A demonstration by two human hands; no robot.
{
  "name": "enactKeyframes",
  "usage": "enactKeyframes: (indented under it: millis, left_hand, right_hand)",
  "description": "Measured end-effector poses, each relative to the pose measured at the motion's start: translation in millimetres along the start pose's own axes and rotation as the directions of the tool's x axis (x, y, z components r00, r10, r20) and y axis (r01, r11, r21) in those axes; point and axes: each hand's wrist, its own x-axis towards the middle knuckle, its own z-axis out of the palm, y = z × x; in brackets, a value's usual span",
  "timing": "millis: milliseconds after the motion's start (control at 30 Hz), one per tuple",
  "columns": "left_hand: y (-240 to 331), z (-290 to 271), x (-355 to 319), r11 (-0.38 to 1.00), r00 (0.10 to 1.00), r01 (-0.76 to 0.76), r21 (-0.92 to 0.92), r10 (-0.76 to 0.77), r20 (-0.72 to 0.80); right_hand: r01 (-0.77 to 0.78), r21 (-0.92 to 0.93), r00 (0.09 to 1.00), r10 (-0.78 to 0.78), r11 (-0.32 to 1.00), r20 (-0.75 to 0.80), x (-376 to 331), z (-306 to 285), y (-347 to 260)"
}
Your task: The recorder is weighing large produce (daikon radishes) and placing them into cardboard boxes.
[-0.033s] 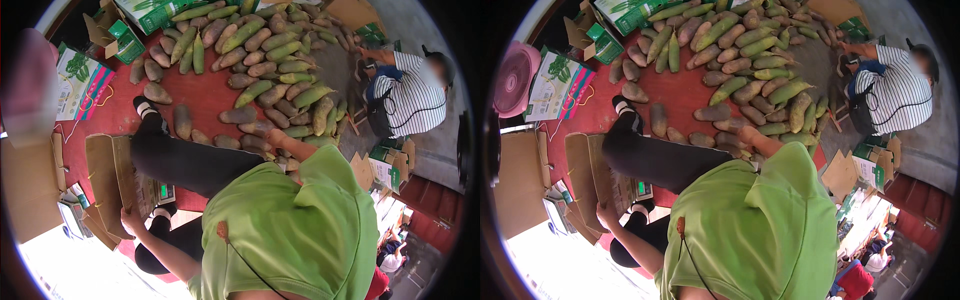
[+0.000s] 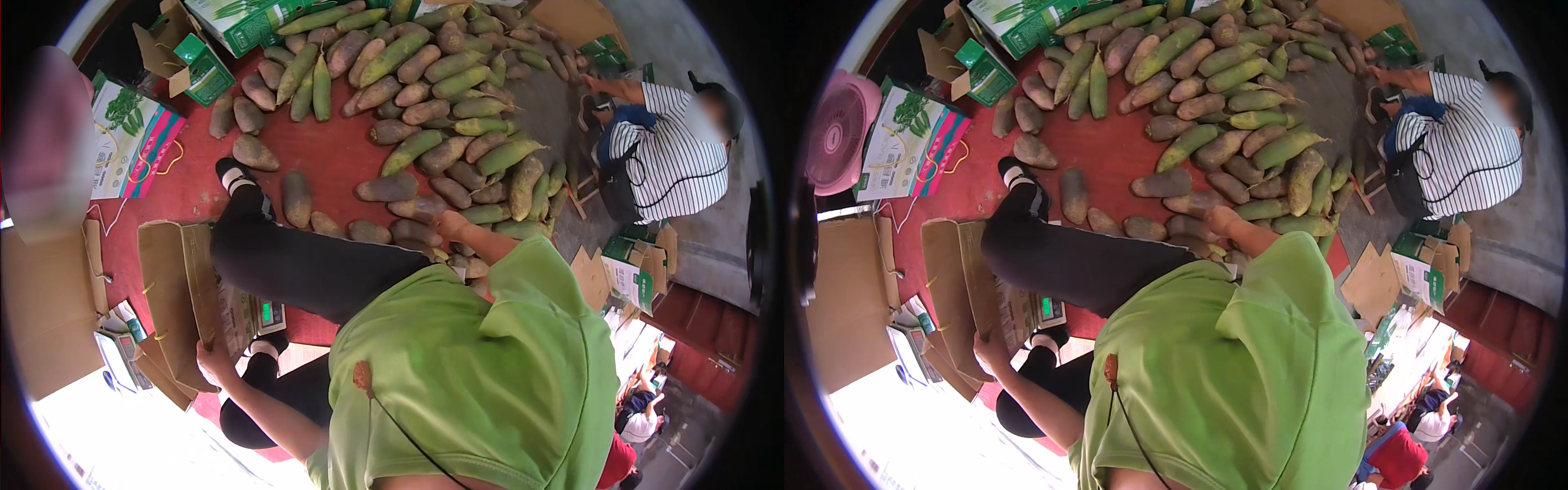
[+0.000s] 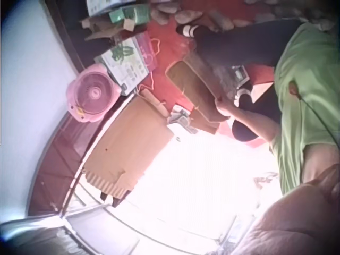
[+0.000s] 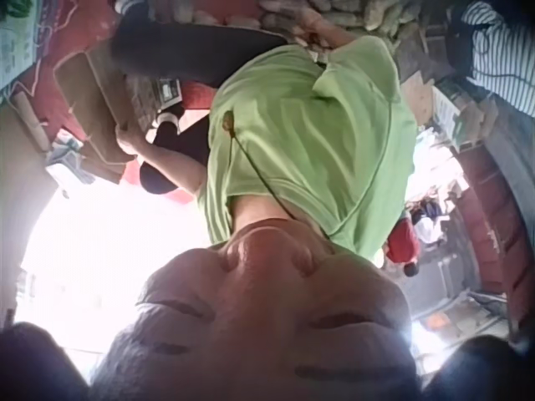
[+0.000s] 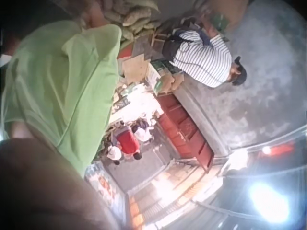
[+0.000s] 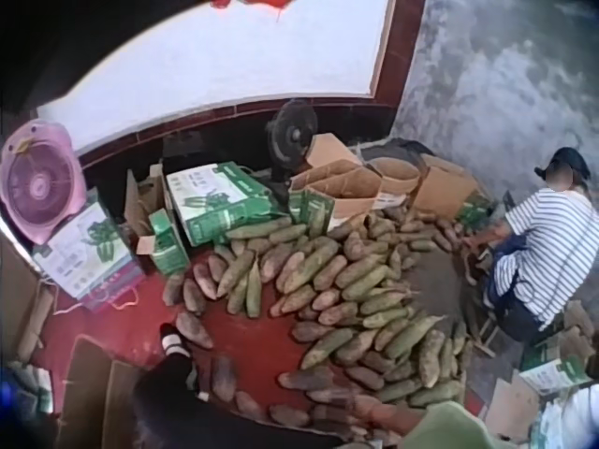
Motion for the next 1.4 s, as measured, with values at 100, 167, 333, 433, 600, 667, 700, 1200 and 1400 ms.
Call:
enactKeyframes:
  millis: [100,167,333,433,600,667,700,1200,1400]
  left_hand:
    - [2,0,2,1.0,1.0,0.015,0.015,-0.015,0.02]
    - [-5,2,3,1.0,1.0,-0.02,0.014,0.019,0.006]
    - [-10,7,5,1.0,1.0,-0.01,0.006,0.01,-0.015]
    - [-13,9,6,0.998,0.999,-0.045,-0.044,0.045,-0.005]
    - [-10,10,5,1.0,1.0,0.006,-0.016,-0.007,-0.03]
    - [-12,11,6,0.999,0.999,-0.027,-0.019,0.026,-0.048]
    - [-8,11,5,0.999,0.998,-0.025,-0.022,0.024,-0.052]
    - [-36,23,12,0.997,0.994,-0.037,-0.071,0.03,-0.1]
    - [-19,17,7,0.995,0.999,0.01,-0.103,-0.013,-0.032]
  right_hand:
    - [-0.094,0.078,0.995,0.097,0.992,-0.033,3,13,17]
    - [0.131,-0.104,0.99,-0.124,0.986,0.07,8,13,38]
    - [-0.342,0.554,0.833,0.517,0.76,-0.195,13,-19,80]
    - [-0.396,0.669,0.692,0.683,0.63,-0.234,14,-41,110]
    - [-0.103,0.995,0.311,0.949,-0.013,0.044,16,-85,130]
    - [-0.013,0.995,0.34,0.935,-0.096,0.095,19,-91,129]
    - [0.034,0.99,0.346,0.931,-0.137,0.117,15,-98,122]
    - [0.306,0.895,0.395,0.899,-0.324,0.19,54,-102,145]
    - [0.241,0.924,0.281,0.933,-0.296,0.226,52,-105,138]
